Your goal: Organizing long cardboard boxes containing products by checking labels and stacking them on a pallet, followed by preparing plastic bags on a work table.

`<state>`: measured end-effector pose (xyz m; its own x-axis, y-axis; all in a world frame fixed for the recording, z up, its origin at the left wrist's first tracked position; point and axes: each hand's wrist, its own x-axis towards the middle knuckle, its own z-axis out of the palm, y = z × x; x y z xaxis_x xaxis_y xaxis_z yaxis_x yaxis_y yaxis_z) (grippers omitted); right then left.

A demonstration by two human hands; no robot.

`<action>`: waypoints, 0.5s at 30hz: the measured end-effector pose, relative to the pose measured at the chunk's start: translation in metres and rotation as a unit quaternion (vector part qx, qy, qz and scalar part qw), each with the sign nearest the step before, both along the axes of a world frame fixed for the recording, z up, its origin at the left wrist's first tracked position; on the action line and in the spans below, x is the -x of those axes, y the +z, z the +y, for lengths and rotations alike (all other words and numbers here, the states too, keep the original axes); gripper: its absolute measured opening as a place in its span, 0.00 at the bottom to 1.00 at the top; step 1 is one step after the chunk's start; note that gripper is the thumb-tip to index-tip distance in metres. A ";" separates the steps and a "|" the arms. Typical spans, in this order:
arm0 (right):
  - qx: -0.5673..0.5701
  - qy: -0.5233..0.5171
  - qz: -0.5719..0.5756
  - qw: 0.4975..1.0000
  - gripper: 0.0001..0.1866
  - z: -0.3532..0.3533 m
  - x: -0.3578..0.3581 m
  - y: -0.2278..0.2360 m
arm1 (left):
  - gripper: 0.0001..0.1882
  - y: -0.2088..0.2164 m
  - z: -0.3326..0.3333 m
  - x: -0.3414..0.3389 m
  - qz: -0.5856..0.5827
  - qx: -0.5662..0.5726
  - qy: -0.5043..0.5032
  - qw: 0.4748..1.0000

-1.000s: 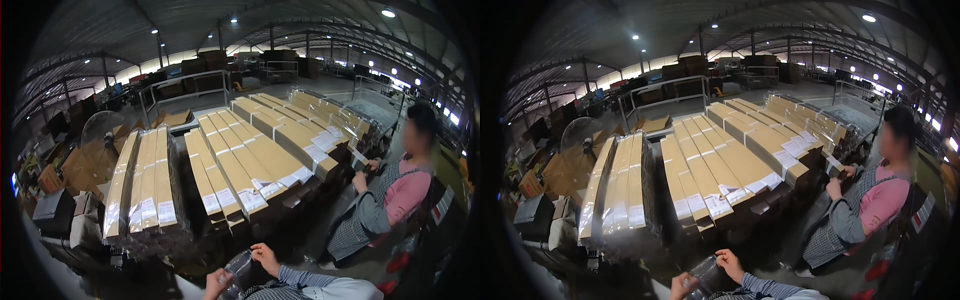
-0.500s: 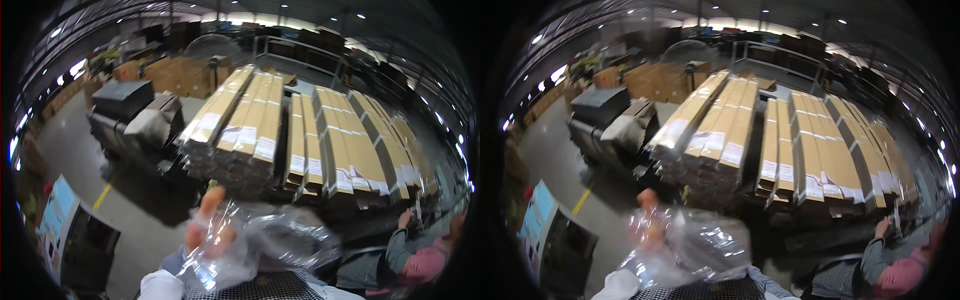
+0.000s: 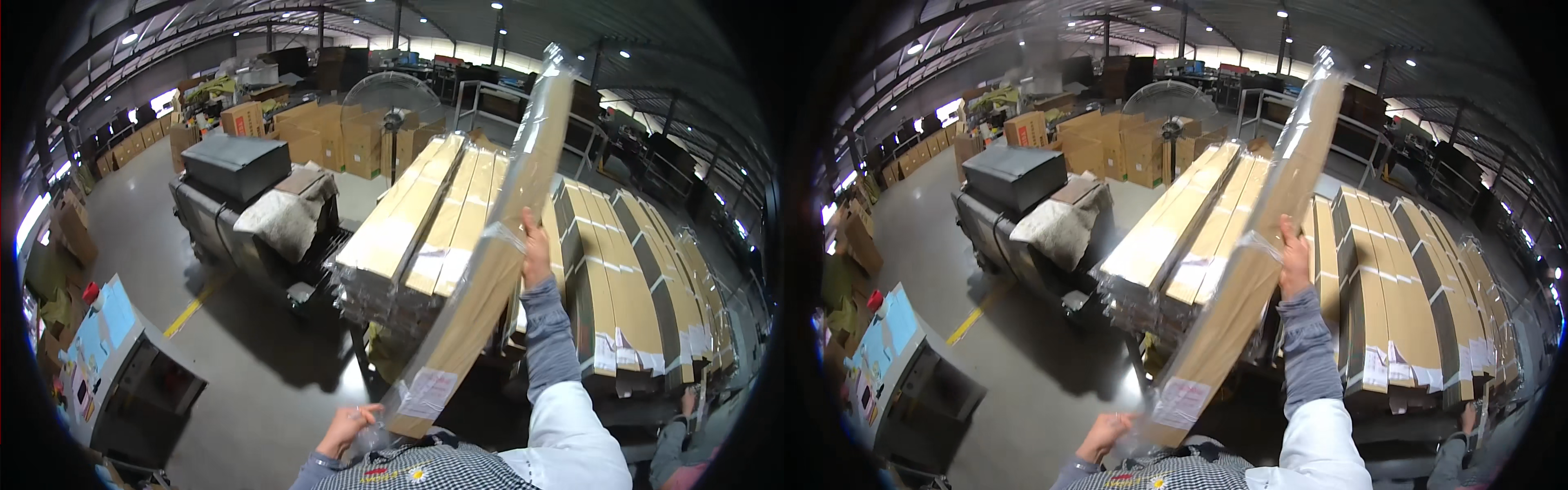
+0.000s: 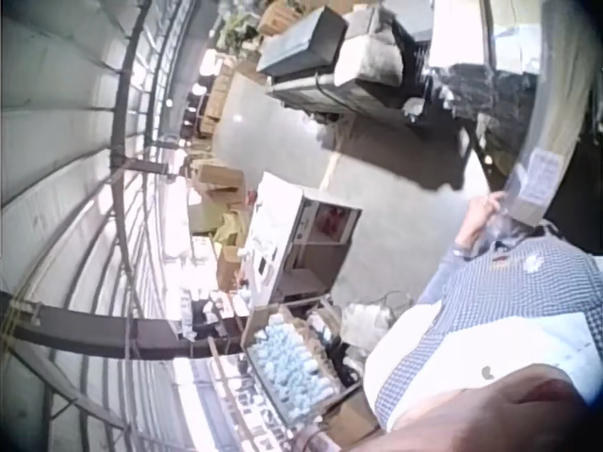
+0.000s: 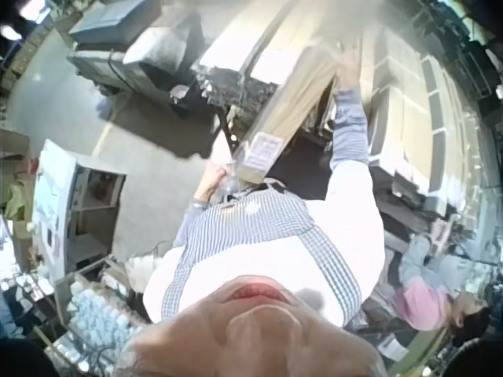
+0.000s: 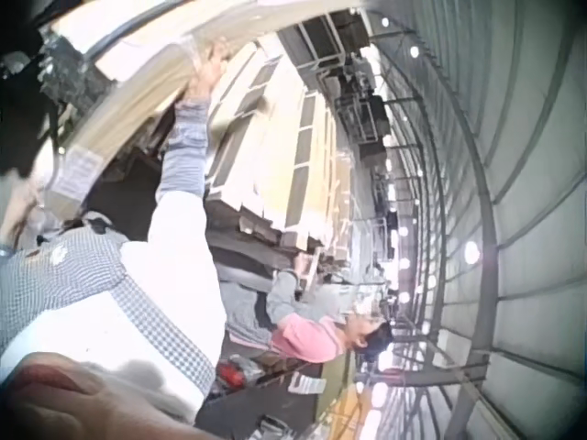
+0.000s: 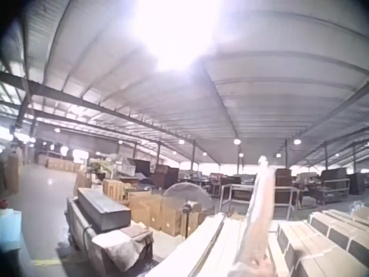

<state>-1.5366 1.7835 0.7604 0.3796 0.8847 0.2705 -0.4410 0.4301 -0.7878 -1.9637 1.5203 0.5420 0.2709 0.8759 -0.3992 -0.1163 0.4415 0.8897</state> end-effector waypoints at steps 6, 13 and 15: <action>0.142 0.031 -0.049 0.988 0.28 0.196 -0.006 -0.073 | 0.14 0.122 0.038 -0.008 -0.056 -0.151 -0.062 0.985; 0.275 0.044 -0.067 0.958 0.23 0.285 0.004 -0.096 | 0.15 0.161 0.116 -0.053 0.059 -0.237 0.016 0.970; 0.143 0.068 -0.090 0.983 0.16 0.295 -0.028 -0.103 | 0.16 0.149 0.145 -0.077 0.062 -0.276 0.032 0.959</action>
